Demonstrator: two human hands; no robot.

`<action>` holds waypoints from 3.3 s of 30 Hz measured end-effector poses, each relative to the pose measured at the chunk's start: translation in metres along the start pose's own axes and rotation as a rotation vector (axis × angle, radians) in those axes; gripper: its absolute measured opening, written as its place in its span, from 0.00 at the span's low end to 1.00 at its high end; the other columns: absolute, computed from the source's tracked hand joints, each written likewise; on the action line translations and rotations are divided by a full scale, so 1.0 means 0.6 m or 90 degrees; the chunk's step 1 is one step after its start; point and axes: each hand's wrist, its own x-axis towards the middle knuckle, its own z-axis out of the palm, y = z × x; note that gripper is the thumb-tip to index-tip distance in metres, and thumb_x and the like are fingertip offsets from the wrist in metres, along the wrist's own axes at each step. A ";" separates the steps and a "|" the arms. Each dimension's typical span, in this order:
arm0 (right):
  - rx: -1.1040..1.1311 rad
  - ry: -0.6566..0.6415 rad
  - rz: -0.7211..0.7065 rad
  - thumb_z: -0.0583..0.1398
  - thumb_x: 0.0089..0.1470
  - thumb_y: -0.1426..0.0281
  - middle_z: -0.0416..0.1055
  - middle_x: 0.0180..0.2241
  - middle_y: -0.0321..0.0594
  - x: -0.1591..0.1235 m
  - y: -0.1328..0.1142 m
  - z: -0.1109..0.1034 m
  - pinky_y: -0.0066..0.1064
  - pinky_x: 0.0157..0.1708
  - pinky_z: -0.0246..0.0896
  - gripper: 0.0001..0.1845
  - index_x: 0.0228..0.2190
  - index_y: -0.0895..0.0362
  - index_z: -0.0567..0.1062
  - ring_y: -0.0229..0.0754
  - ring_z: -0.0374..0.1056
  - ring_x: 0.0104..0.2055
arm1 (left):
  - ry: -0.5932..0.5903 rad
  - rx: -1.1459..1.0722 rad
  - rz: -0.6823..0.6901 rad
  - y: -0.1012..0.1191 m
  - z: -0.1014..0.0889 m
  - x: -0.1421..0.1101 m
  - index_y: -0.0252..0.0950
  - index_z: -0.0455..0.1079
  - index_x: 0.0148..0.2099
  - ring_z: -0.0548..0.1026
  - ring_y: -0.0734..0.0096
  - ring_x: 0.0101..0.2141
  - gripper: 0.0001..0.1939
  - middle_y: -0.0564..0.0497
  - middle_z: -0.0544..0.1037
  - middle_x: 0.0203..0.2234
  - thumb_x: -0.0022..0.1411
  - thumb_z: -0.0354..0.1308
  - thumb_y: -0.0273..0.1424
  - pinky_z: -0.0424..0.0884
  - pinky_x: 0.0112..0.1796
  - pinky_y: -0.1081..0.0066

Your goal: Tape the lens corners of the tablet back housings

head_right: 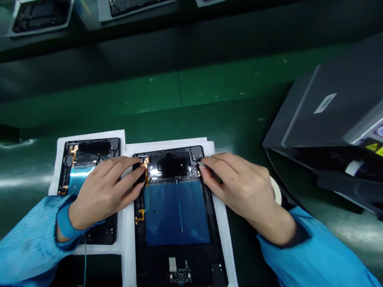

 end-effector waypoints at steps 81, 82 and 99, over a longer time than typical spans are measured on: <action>0.085 -0.042 -0.108 0.56 0.64 0.63 0.75 0.41 0.46 -0.025 0.028 0.005 0.41 0.34 0.64 0.19 0.51 0.60 0.75 0.48 0.70 0.38 | -0.080 -0.282 -0.165 0.095 0.045 0.139 0.35 0.75 0.37 0.73 0.69 0.30 0.12 0.52 0.76 0.27 0.72 0.53 0.29 0.67 0.35 0.66; 0.076 -0.041 -0.124 0.56 0.64 0.63 0.75 0.40 0.47 -0.025 0.030 0.006 0.41 0.34 0.63 0.19 0.51 0.60 0.75 0.48 0.70 0.37 | -0.078 -0.287 -0.162 0.092 0.045 0.139 0.35 0.76 0.38 0.73 0.69 0.31 0.11 0.52 0.76 0.28 0.72 0.54 0.29 0.66 0.35 0.66; -0.036 -0.059 -0.167 0.59 0.64 0.63 0.76 0.40 0.46 -0.023 0.011 -0.005 0.36 0.32 0.60 0.19 0.49 0.63 0.75 0.45 0.67 0.34 | -0.086 -0.274 -0.038 0.058 0.070 0.133 0.36 0.74 0.40 0.73 0.66 0.34 0.14 0.52 0.76 0.31 0.75 0.49 0.31 0.63 0.37 0.65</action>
